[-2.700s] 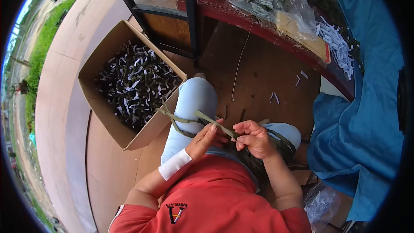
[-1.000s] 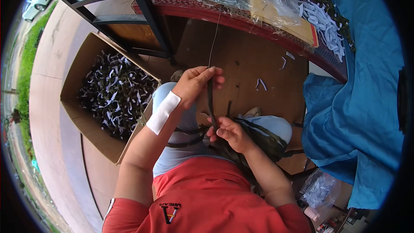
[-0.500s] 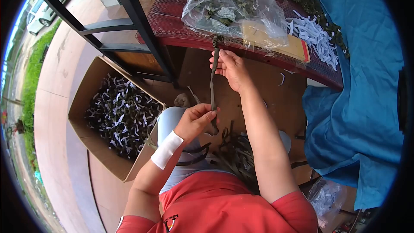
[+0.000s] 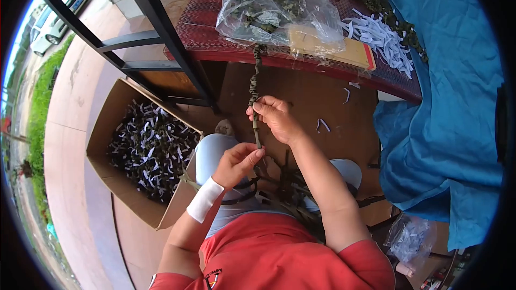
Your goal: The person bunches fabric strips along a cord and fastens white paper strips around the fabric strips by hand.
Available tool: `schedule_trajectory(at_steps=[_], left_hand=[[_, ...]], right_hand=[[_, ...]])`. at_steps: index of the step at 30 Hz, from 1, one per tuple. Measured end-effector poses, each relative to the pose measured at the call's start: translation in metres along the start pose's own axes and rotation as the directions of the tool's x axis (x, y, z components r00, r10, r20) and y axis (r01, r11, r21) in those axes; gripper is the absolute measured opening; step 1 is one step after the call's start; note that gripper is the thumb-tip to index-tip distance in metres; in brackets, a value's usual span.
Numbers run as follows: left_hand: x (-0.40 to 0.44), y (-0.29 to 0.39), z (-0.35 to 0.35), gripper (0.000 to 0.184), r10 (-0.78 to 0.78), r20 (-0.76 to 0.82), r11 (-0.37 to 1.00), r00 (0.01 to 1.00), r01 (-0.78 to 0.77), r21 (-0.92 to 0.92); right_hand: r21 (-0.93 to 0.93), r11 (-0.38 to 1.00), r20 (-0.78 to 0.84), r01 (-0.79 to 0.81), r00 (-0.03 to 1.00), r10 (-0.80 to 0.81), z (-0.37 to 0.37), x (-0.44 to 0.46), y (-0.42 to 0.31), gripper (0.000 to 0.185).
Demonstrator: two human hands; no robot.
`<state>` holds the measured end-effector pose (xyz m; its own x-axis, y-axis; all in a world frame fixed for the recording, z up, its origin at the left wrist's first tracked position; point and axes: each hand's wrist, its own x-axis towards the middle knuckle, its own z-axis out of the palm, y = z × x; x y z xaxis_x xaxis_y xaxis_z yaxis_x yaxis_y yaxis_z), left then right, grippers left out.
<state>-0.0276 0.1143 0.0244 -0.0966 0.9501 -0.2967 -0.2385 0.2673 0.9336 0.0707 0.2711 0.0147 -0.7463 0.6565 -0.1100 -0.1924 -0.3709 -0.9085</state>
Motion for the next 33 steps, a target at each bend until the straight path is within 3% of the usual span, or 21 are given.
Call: schedule_trajectory(at_steps=[1, 3, 7, 10, 11, 13, 14, 15, 16, 17, 20, 21, 24, 27, 28, 30, 32, 33], left_hand=[[0.002, 0.000, 0.004, 0.031, 0.020, 0.075, 0.994, 0.997, -0.028, 0.106], [0.004, -0.005, -0.001, 0.031, 0.097, 0.044, 0.994, 0.994, -0.099, 0.050], [0.004, -0.005, -0.001, 0.030, 0.144, 0.038, 0.988, 0.989, -0.146, 0.047], [0.009, 0.005, -0.002, 0.029, 0.135, 0.030, 0.979, 0.990, -0.138, 0.149], [0.012, 0.010, -0.004, 0.028, 0.126, 0.025, 0.973, 0.992, -0.128, 0.192], [0.046, 0.033, -0.010, 0.026, 0.153, -0.133, 0.988, 0.979, -0.155, 0.002], [0.047, 0.026, -0.015, 0.026, 0.083, -0.115, 0.996, 0.990, -0.086, -0.022], [0.061, 0.037, -0.019, 0.026, 0.163, -0.158, 0.986, 0.974, -0.165, 0.003], [0.081, 0.043, -0.030, 0.024, 0.141, -0.178, 0.990, 0.974, -0.140, 0.016], [0.088, 0.046, -0.032, 0.024, 0.154, -0.146, 0.987, 0.977, -0.145, 0.071], [0.094, 0.043, -0.025, 0.026, 0.164, -0.081, 0.977, 0.983, -0.151, 0.148], [0.094, 0.040, -0.020, 0.027, 0.165, -0.061, 0.975, 0.984, -0.154, 0.159], [0.060, 0.024, -0.018, 0.035, 0.303, -0.222, 0.951, 0.927, -0.308, 0.011], [0.011, 0.008, 0.005, 0.029, 0.120, -0.014, 0.992, 0.993, -0.120, 0.033], [0.009, 0.004, 0.011, 0.027, 0.059, 0.067, 0.996, 0.996, -0.064, 0.062], [0.020, 0.000, 0.012, 0.025, 0.147, -0.012, 0.984, 0.989, -0.145, 0.105], [0.039, 0.021, 0.005, 0.027, 0.170, -0.108, 0.985, 0.979, -0.165, 0.055], [0.050, 0.022, -0.007, 0.028, 0.306, -0.084, 0.932, 0.948, -0.281, 0.227]], right_hand=[[0.013, 1.000, -0.006, -0.001, 1.000, 0.001, 0.001, 0.000, 0.002, 0.022], [0.129, 0.991, -0.036, -0.044, 0.998, 0.049, 0.006, 0.003, 0.006, 0.023], [0.143, 0.990, 0.017, -0.010, 1.000, 0.008, 0.013, 0.033, -0.004, 0.025], [0.140, 0.989, -0.135, 0.053, 0.990, -0.034, -0.011, 0.062, -0.017, 0.026], [0.158, 0.986, -0.120, 0.049, 0.992, -0.030, -0.014, 0.066, -0.012, 0.031], [-0.047, 0.997, -0.183, 0.054, 0.981, -0.062, -0.015, 0.059, -0.014, 0.036], [-0.155, 0.987, -0.213, 0.048, 0.974, -0.081, -0.016, 0.050, -0.017, 0.038], [-0.203, 0.977, -0.203, 0.068, 0.973, -0.109, -0.016, 0.034, -0.019, 0.044], [-0.304, 0.953, -0.001, 0.017, 1.000, -0.018, -0.020, -0.012, -0.004, 0.046], [-0.310, 0.951, -0.007, 0.013, 1.000, -0.016, -0.020, -0.012, -0.011, 0.042], [-0.093, 0.986, 0.107, -0.137, 0.983, 0.147, 0.018, -0.050, 0.007, 0.035], [-0.053, 0.991, 0.040, -0.120, 0.992, 0.122, 0.014, -0.046, 0.009, 0.033], [-0.019, 1.000, -0.073, -0.020, 0.997, 0.019, -0.005, -0.015, 0.004, 0.028], [-0.055, 0.997, -0.039, 0.062, 0.997, -0.065, -0.006, -0.006, 0.001, 0.029], [-0.117, 0.992, -0.018, 0.051, 0.998, -0.054, -0.003, -0.007, -0.001, 0.029], [-0.243, 0.969, 0.025, 0.041, 0.999, -0.036, 0.007, -0.005, -0.009, 0.030], [-0.429, 0.883, 0.003, 0.192, 0.978, -0.211, -0.002, -0.010, -0.010, 0.030], [-0.518, 0.816, 0.003, 0.257, 0.954, -0.298, -0.009, -0.014, -0.010, 0.031]])
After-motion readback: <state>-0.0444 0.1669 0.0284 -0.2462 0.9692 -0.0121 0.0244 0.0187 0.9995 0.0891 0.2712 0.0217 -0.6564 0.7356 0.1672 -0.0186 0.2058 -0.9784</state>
